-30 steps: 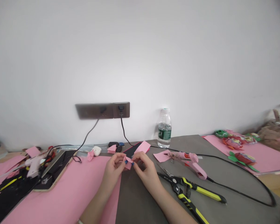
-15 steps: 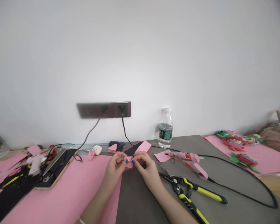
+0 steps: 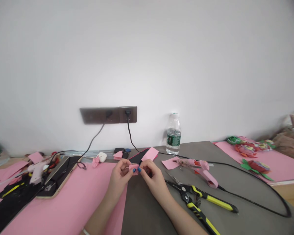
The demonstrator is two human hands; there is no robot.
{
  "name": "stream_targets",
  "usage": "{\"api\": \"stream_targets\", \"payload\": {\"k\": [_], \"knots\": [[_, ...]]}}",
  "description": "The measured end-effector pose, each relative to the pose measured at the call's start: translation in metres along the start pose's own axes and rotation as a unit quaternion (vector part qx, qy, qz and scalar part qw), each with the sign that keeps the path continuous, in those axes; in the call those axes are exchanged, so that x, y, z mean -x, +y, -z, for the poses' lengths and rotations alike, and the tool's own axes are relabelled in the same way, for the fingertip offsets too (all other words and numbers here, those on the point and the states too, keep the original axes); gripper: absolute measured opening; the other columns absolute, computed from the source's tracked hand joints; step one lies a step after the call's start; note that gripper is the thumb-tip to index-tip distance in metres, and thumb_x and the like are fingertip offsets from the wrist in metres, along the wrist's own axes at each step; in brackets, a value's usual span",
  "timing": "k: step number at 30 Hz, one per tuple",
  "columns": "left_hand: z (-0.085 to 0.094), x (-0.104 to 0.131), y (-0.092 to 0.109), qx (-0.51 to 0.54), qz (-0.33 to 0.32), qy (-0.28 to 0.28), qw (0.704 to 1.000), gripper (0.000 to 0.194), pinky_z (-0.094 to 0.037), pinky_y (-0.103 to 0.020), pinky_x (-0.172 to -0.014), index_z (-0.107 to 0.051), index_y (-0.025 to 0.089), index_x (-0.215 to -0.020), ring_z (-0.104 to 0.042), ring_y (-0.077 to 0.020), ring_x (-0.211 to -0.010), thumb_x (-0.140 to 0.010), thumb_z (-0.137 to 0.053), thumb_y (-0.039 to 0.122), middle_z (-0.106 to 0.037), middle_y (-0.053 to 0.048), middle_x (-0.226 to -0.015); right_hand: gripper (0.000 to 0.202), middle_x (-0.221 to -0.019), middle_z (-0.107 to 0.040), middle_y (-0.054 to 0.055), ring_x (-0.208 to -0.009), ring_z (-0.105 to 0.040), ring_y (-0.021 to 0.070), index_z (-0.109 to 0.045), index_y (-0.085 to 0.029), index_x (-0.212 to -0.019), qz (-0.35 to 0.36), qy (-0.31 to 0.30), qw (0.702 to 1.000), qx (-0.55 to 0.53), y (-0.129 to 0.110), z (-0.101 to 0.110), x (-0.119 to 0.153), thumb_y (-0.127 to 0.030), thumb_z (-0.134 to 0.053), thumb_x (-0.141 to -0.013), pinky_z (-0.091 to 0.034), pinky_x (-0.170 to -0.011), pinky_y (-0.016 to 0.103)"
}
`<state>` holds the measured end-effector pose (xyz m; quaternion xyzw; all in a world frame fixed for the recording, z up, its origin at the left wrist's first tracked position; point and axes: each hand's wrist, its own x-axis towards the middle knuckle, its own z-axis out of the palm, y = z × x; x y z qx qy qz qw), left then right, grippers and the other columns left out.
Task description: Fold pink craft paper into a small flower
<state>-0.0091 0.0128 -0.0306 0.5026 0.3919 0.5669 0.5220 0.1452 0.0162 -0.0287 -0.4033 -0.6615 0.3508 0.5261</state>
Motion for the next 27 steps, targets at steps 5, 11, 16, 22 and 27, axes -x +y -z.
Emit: {"api": "stream_targets", "payload": {"k": [5, 11, 16, 22, 27], "knots": [[0.001, 0.001, 0.000, -0.019, 0.016, 0.005, 1.000, 0.027, -0.054, -0.025, -0.064, -0.061, 0.017, -0.086, -0.066, -0.0156, -0.072, -0.073, -0.075, 0.036, -0.067, -0.001, -0.078, 0.015, -0.071, -0.054, 0.001, -0.062, -0.046, 0.0153, -0.057, -0.019, -0.073, -0.020, 0.010, 0.999, -0.026, 0.006, 0.000, 0.000, -0.029, -0.056, -0.085, -0.035, -0.057, 0.026], [-0.003, 0.003, 0.003, -0.005, 0.055, 0.007, 0.998, 0.035, -0.056, -0.024, -0.061, -0.063, 0.017, -0.091, -0.066, -0.0150, -0.071, -0.068, -0.079, 0.038, -0.069, -0.002, -0.080, 0.014, -0.067, -0.053, -0.001, -0.058, -0.043, 0.0140, -0.057, -0.019, -0.075, -0.045, 0.014, 0.997, -0.054, 0.013, -0.002, -0.001, -0.030, -0.059, -0.082, -0.033, -0.056, 0.026], [-0.006, 0.002, 0.006, 0.013, 0.058, 0.003, 0.998, 0.037, -0.057, -0.023, -0.062, -0.063, 0.016, -0.088, -0.067, -0.0148, -0.071, -0.064, -0.082, 0.038, -0.070, -0.004, -0.082, 0.013, -0.069, -0.052, -0.001, -0.060, -0.045, 0.0146, -0.055, -0.019, -0.075, -0.039, 0.016, 0.997, -0.066, 0.012, -0.002, -0.001, -0.029, -0.059, -0.083, -0.034, -0.057, 0.026], [-0.008, 0.003, 0.009, 0.020, 0.059, 0.005, 0.998, 0.035, -0.057, -0.023, -0.063, -0.063, 0.016, -0.086, -0.067, -0.0154, -0.075, -0.063, -0.083, 0.035, -0.067, -0.003, -0.084, 0.013, -0.071, -0.054, 0.000, -0.063, -0.048, 0.0157, -0.055, -0.019, -0.076, -0.039, 0.016, 0.995, -0.089, 0.014, -0.002, -0.001, -0.030, -0.058, -0.083, -0.035, -0.058, 0.026], [-0.008, 0.004, 0.009, 0.020, 0.056, -0.005, 0.998, 0.034, -0.057, -0.023, -0.064, -0.064, 0.016, -0.087, -0.067, -0.0155, -0.076, -0.065, -0.082, 0.034, -0.067, -0.003, -0.085, 0.014, -0.070, -0.052, -0.001, -0.061, -0.047, 0.0149, -0.053, -0.020, -0.076, -0.048, 0.015, 0.994, -0.099, 0.017, -0.003, -0.001, -0.030, -0.058, -0.083, -0.035, -0.057, 0.026]]}}
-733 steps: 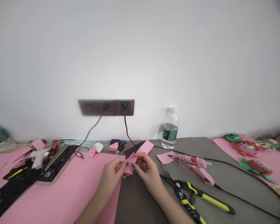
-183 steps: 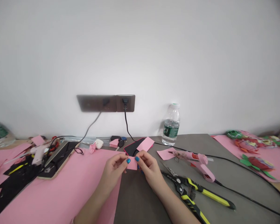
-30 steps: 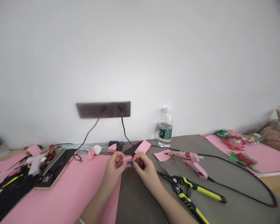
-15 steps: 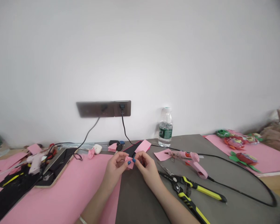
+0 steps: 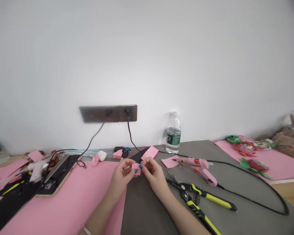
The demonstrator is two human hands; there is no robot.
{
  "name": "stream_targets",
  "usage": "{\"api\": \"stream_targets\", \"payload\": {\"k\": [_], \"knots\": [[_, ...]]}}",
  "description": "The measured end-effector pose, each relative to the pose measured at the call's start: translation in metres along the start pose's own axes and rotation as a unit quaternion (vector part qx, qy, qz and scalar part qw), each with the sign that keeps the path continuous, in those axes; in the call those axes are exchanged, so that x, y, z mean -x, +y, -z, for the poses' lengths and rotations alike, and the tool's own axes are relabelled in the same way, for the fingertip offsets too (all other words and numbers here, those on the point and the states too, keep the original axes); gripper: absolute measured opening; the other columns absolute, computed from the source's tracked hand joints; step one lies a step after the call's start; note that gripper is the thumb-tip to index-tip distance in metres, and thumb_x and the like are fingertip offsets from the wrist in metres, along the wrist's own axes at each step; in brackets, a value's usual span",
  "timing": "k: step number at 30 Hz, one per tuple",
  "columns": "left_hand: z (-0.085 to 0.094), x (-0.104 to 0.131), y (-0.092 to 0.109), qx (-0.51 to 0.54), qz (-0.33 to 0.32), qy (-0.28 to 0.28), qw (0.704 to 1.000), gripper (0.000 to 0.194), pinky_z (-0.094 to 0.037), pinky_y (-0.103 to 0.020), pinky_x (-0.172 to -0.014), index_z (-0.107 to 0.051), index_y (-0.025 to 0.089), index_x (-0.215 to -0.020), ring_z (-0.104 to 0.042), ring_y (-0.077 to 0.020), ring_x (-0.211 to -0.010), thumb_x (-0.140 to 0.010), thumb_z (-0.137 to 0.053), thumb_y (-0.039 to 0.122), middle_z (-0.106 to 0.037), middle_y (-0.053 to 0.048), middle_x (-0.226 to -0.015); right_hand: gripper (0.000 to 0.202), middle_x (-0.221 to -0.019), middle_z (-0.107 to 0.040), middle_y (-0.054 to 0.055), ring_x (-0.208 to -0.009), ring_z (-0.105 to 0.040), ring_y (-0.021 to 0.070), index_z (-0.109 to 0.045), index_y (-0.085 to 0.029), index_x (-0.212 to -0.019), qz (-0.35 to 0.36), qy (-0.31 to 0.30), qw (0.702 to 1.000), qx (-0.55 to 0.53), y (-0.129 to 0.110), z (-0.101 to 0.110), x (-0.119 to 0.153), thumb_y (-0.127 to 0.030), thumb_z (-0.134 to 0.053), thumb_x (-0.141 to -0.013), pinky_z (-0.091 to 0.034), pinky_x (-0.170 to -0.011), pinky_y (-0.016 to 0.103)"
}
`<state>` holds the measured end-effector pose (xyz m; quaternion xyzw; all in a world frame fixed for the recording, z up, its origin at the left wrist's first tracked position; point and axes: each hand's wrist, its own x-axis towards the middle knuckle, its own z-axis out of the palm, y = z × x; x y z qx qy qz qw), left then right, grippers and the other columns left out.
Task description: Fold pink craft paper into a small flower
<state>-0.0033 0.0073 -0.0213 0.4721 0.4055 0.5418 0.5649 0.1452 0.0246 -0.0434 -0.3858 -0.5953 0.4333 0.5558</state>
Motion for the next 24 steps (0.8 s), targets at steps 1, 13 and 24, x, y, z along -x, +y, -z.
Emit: {"api": "stream_targets", "payload": {"k": [1, 13, 24], "knots": [[0.0000, -0.0002, -0.0003, 0.000, 0.000, -0.001, 1.000, 0.033, -0.057, -0.023, -0.064, -0.064, 0.016, -0.087, -0.067, -0.0154, -0.076, -0.065, -0.082, 0.034, -0.067, -0.003, -0.085, 0.014, -0.069, -0.052, -0.001, -0.060, -0.046, 0.0146, -0.052, -0.020, -0.076, 0.000, 0.000, 1.000, -0.003, 0.0000, -0.0003, 0.0001, -0.030, -0.058, -0.083, -0.035, -0.056, 0.026], [0.0018, -0.0008, -0.0033, -0.011, -0.010, 0.022, 1.000, 0.030, -0.058, -0.028, -0.071, -0.061, 0.017, -0.087, -0.067, -0.0171, -0.081, -0.066, -0.079, 0.028, -0.063, -0.002, -0.088, 0.005, -0.077, -0.057, 0.001, -0.068, -0.054, 0.0172, -0.056, -0.020, -0.084, 0.008, -0.008, 1.000, 0.007, -0.0064, -0.0015, 0.0027, -0.024, -0.056, -0.082, -0.041, -0.062, 0.027], [0.0000, -0.0002, -0.0032, -0.011, -0.026, -0.004, 1.000, 0.025, -0.057, -0.026, -0.072, -0.056, 0.018, -0.077, -0.063, -0.0143, -0.080, -0.068, -0.078, 0.026, -0.056, 0.002, -0.081, 0.006, -0.070, -0.055, -0.001, -0.061, -0.051, 0.0152, -0.056, -0.019, -0.078, -0.015, -0.013, 1.000, -0.011, -0.0050, -0.0006, 0.0025, -0.025, -0.057, -0.081, -0.039, -0.058, 0.026]]}}
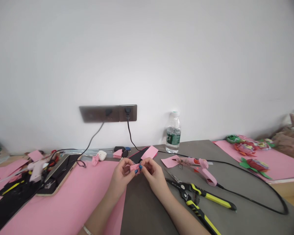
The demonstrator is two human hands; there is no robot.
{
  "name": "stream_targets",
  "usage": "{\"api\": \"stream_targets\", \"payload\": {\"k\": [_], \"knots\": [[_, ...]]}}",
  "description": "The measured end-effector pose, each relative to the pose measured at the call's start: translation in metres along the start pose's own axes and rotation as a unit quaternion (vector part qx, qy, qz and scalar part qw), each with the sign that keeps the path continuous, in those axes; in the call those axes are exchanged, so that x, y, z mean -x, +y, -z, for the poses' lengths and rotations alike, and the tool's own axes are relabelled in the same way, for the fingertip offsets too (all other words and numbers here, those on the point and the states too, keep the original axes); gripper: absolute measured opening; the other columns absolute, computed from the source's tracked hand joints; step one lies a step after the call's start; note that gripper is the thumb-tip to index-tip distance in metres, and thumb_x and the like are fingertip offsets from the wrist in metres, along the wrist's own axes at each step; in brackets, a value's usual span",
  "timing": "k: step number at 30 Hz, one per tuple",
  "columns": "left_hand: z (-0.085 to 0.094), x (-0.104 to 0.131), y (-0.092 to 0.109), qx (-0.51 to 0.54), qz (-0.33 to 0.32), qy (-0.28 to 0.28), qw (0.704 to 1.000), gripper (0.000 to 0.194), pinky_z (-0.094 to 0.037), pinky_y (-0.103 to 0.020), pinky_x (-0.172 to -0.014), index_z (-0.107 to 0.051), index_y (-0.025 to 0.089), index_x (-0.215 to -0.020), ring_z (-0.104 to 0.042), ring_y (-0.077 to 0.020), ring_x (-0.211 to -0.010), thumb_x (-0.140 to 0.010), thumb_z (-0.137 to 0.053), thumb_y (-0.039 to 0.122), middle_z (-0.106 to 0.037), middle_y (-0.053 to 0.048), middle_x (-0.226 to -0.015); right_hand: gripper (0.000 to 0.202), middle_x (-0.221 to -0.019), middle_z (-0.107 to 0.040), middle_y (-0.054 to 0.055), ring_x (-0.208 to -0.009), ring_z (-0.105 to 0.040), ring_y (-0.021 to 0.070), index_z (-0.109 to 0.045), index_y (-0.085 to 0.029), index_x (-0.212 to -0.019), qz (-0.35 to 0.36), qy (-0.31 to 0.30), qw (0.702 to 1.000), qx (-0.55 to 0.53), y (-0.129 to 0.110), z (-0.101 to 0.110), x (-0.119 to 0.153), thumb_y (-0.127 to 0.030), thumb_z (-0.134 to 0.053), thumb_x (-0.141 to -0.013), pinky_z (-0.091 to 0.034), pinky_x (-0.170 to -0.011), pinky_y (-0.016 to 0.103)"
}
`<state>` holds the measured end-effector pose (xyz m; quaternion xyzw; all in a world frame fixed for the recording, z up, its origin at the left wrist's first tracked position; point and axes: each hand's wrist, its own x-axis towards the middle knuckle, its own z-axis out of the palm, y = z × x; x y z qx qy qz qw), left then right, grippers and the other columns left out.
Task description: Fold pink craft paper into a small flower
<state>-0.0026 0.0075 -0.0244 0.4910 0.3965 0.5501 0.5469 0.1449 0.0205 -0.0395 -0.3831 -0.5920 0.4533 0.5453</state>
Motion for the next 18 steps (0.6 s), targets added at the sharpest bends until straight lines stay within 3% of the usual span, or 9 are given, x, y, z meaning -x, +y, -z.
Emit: {"api": "stream_targets", "payload": {"k": [18], "knots": [[-0.0008, 0.0016, 0.0022, -0.031, 0.002, 0.005, 1.000, 0.028, -0.056, -0.027, -0.067, -0.054, 0.018, -0.078, -0.057, -0.0139, -0.073, -0.071, -0.076, 0.034, -0.050, 0.003, -0.076, 0.009, -0.078, -0.057, 0.002, -0.068, -0.054, 0.0167, -0.057, -0.020, -0.086, 0.018, 0.005, 1.000, 0.011, -0.0013, -0.0020, 0.0019, -0.029, -0.057, -0.083, -0.043, -0.062, 0.027]]}}
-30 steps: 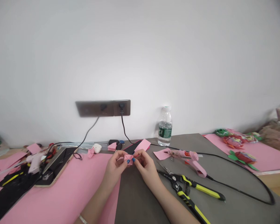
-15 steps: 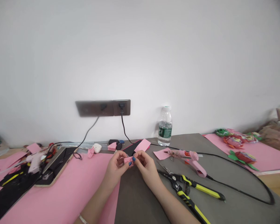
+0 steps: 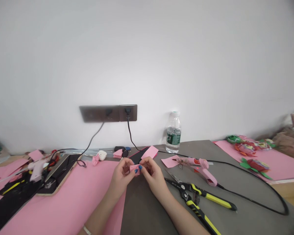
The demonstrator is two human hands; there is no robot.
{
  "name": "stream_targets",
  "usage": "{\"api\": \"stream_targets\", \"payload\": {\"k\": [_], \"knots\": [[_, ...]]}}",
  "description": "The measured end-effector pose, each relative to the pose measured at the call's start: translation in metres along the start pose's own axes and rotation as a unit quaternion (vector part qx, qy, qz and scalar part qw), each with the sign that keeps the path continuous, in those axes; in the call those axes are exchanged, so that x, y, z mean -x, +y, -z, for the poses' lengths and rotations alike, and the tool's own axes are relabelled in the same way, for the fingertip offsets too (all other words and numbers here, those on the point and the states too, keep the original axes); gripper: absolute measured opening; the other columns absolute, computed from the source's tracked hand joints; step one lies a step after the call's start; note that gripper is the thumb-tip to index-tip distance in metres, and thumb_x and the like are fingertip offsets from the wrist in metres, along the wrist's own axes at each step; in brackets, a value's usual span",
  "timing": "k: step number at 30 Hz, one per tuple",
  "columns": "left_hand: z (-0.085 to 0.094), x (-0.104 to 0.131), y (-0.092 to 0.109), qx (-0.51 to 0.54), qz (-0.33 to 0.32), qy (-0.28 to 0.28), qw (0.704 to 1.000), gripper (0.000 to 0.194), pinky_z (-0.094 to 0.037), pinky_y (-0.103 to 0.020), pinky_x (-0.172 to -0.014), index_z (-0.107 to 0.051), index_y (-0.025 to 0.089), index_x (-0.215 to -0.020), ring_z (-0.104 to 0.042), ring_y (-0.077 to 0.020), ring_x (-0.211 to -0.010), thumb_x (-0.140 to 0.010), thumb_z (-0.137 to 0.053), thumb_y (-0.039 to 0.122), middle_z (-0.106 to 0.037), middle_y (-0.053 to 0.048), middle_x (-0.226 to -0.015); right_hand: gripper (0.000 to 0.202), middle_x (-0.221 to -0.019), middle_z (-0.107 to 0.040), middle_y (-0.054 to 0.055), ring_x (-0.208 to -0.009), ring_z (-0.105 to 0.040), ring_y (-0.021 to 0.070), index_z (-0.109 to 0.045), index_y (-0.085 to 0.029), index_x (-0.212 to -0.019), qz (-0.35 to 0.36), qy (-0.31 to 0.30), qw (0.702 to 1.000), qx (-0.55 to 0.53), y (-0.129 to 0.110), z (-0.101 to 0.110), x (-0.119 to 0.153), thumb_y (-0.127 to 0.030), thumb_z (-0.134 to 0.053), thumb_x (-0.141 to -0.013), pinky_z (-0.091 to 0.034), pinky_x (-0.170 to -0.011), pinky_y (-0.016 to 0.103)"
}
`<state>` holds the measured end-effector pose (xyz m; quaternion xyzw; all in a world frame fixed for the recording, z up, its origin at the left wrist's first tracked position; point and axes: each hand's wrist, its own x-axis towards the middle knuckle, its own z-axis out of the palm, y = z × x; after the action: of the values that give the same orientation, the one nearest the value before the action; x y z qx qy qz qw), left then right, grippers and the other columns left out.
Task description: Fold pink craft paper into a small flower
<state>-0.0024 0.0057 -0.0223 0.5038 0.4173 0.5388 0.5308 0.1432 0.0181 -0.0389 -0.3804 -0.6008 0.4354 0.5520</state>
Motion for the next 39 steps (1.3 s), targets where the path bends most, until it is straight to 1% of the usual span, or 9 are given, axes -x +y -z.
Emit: {"api": "stream_targets", "payload": {"k": [3, 7, 12, 17, 23, 27, 33, 36, 39], "knots": [[-0.0003, 0.0003, 0.0005, -0.003, -0.003, 0.005, 1.000, 0.027, -0.054, -0.025, -0.065, -0.056, 0.018, -0.079, -0.057, -0.0131, -0.070, -0.071, -0.076, 0.034, -0.052, 0.003, -0.075, 0.014, -0.079, -0.062, 0.003, -0.071, -0.058, 0.0184, -0.060, -0.019, -0.089, -0.009, -0.007, 1.000, 0.003, -0.0002, 0.0003, -0.0001, -0.032, -0.059, -0.084, -0.045, -0.063, 0.028], [-0.0003, -0.0004, 0.0008, 0.008, -0.004, 0.012, 1.000, 0.027, -0.053, -0.023, -0.062, -0.058, 0.018, -0.078, -0.059, -0.0137, -0.071, -0.068, -0.078, 0.033, -0.055, 0.002, -0.076, 0.019, -0.077, -0.066, 0.004, -0.069, -0.060, 0.0190, -0.063, -0.019, -0.085, -0.015, -0.001, 1.000, -0.001, -0.0006, 0.0011, -0.0011, -0.038, -0.063, -0.082, -0.045, -0.061, 0.028], [-0.0018, 0.0000, 0.0042, 0.019, 0.013, 0.001, 1.000, 0.027, -0.056, -0.027, -0.069, -0.062, 0.018, -0.081, -0.063, -0.0173, -0.080, -0.067, -0.079, 0.034, -0.060, -0.001, -0.085, 0.022, -0.073, -0.066, 0.004, -0.063, -0.058, 0.0174, -0.065, -0.019, -0.081, -0.012, 0.016, 1.000, -0.003, -0.0005, 0.0031, -0.0028, -0.040, -0.067, -0.079, -0.044, -0.056, 0.028], [-0.0026, 0.0010, 0.0043, 0.015, 0.009, -0.008, 1.000, 0.026, -0.057, -0.030, -0.073, -0.064, 0.018, -0.083, -0.063, -0.0191, -0.085, -0.067, -0.080, 0.032, -0.061, -0.003, -0.088, 0.024, -0.071, -0.065, 0.003, -0.059, -0.057, 0.0155, -0.065, -0.019, -0.080, -0.021, 0.010, 0.999, -0.026, 0.0003, 0.0038, -0.0043, -0.042, -0.070, -0.077, -0.043, -0.053, 0.026], [-0.0012, 0.0004, -0.0002, 0.000, -0.011, -0.010, 1.000, 0.022, -0.056, -0.028, -0.069, -0.065, 0.017, -0.081, -0.062, -0.0175, -0.079, -0.071, -0.076, 0.033, -0.061, -0.002, -0.083, 0.018, -0.070, -0.063, 0.001, -0.060, -0.056, 0.0149, -0.063, -0.019, -0.082, -0.010, -0.001, 0.999, -0.040, -0.0014, 0.0019, -0.0034, -0.035, -0.069, -0.076, -0.043, -0.054, 0.026], [-0.0016, 0.0000, 0.0000, -0.005, -0.012, 0.004, 1.000, 0.023, -0.055, -0.028, -0.070, -0.064, 0.018, -0.082, -0.063, -0.0185, -0.080, -0.069, -0.077, 0.032, -0.063, -0.002, -0.083, 0.011, -0.069, -0.063, 0.001, -0.060, -0.055, 0.0152, -0.064, -0.020, -0.078, -0.007, -0.008, 1.000, -0.010, -0.0041, 0.0022, -0.0026, -0.031, -0.065, -0.079, -0.042, -0.054, 0.026], [-0.0021, -0.0002, 0.0007, -0.002, -0.004, 0.011, 1.000, 0.024, -0.055, -0.030, -0.075, -0.064, 0.018, -0.083, -0.065, -0.0197, -0.083, -0.067, -0.077, 0.029, -0.064, -0.003, -0.087, 0.004, -0.070, -0.064, 0.001, -0.059, -0.055, 0.0157, -0.065, -0.020, -0.078, 0.023, 0.010, 0.999, 0.043, -0.0074, 0.0031, -0.0019, -0.023, -0.063, -0.079, -0.042, -0.055, 0.026], [-0.0008, -0.0005, -0.0015, 0.002, -0.006, 0.016, 1.000, 0.024, -0.054, -0.027, -0.074, -0.066, 0.018, -0.087, -0.067, -0.0193, -0.084, -0.068, -0.077, 0.027, -0.068, -0.004, -0.091, 0.004, -0.072, -0.065, 0.001, -0.061, -0.056, 0.0164, -0.066, -0.021, -0.078, 0.039, 0.017, 0.997, 0.069, -0.0072, 0.0038, -0.0016, -0.020, -0.062, -0.078, -0.043, -0.057, 0.027], [0.0011, -0.0010, -0.0040, 0.010, -0.005, 0.024, 1.000, 0.030, -0.053, -0.025, -0.071, -0.066, 0.019, -0.094, -0.068, -0.0190, -0.085, -0.068, -0.077, 0.027, -0.071, -0.006, -0.095, 0.004, -0.074, -0.065, 0.002, -0.063, -0.056, 0.0169, -0.066, -0.021, -0.078, 0.051, 0.022, 0.995, 0.078, -0.0059, 0.0049, -0.0016, -0.019, -0.062, -0.078, -0.043, -0.058, 0.027]]}}
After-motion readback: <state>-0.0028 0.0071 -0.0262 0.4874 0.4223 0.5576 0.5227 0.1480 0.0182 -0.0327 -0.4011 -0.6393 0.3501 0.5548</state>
